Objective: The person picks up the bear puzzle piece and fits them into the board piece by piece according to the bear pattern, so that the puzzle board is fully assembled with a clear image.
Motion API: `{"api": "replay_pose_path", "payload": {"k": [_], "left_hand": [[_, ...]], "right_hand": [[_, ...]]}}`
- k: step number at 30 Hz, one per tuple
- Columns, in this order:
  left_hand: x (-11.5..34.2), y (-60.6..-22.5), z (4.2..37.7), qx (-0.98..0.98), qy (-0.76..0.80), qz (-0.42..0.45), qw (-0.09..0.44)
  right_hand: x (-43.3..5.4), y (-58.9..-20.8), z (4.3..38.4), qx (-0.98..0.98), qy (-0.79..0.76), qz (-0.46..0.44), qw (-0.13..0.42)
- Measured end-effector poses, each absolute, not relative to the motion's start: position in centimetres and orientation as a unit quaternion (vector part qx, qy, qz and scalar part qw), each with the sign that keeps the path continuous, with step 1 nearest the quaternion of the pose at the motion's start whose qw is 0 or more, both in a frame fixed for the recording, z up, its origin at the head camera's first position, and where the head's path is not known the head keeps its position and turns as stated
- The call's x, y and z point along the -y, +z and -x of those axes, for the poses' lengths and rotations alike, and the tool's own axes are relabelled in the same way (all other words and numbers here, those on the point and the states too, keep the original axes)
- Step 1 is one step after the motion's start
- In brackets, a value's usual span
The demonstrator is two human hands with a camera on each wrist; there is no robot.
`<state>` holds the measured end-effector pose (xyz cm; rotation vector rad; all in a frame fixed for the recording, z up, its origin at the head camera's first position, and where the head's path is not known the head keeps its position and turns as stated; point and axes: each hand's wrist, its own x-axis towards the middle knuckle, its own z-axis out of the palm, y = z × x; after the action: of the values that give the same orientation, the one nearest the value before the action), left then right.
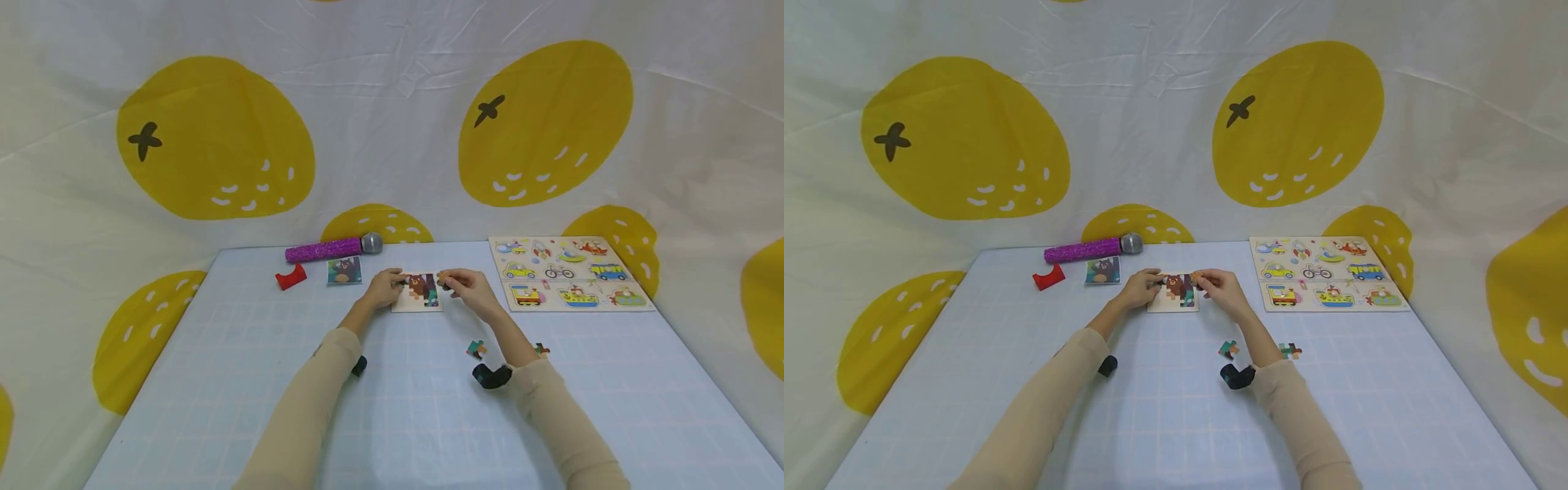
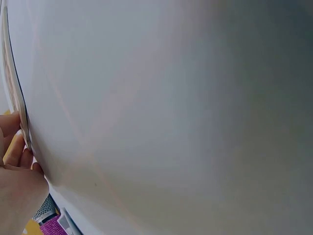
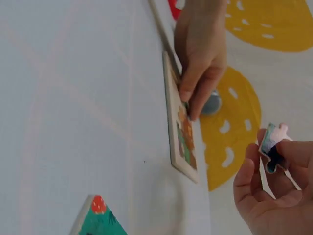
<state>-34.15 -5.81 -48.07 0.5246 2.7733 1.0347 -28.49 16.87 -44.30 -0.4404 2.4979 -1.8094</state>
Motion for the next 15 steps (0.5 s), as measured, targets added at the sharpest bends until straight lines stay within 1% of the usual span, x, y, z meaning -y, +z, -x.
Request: {"api": "replay_pose_path", "payload": {"k": [9,15], "left_hand": [[5.9,-48.4,34.5,-0.923,0.336,-0.180,0.056],[5.9,-48.4,34.5,-0.924,0.332,-0.180,0.063]], "right_hand": [[-13.6,-46.0,29.8,-0.851,-0.488,0.191,0.039],[-12.2,-46.7,30.2,-0.892,-0.397,0.217,0.019]]}}
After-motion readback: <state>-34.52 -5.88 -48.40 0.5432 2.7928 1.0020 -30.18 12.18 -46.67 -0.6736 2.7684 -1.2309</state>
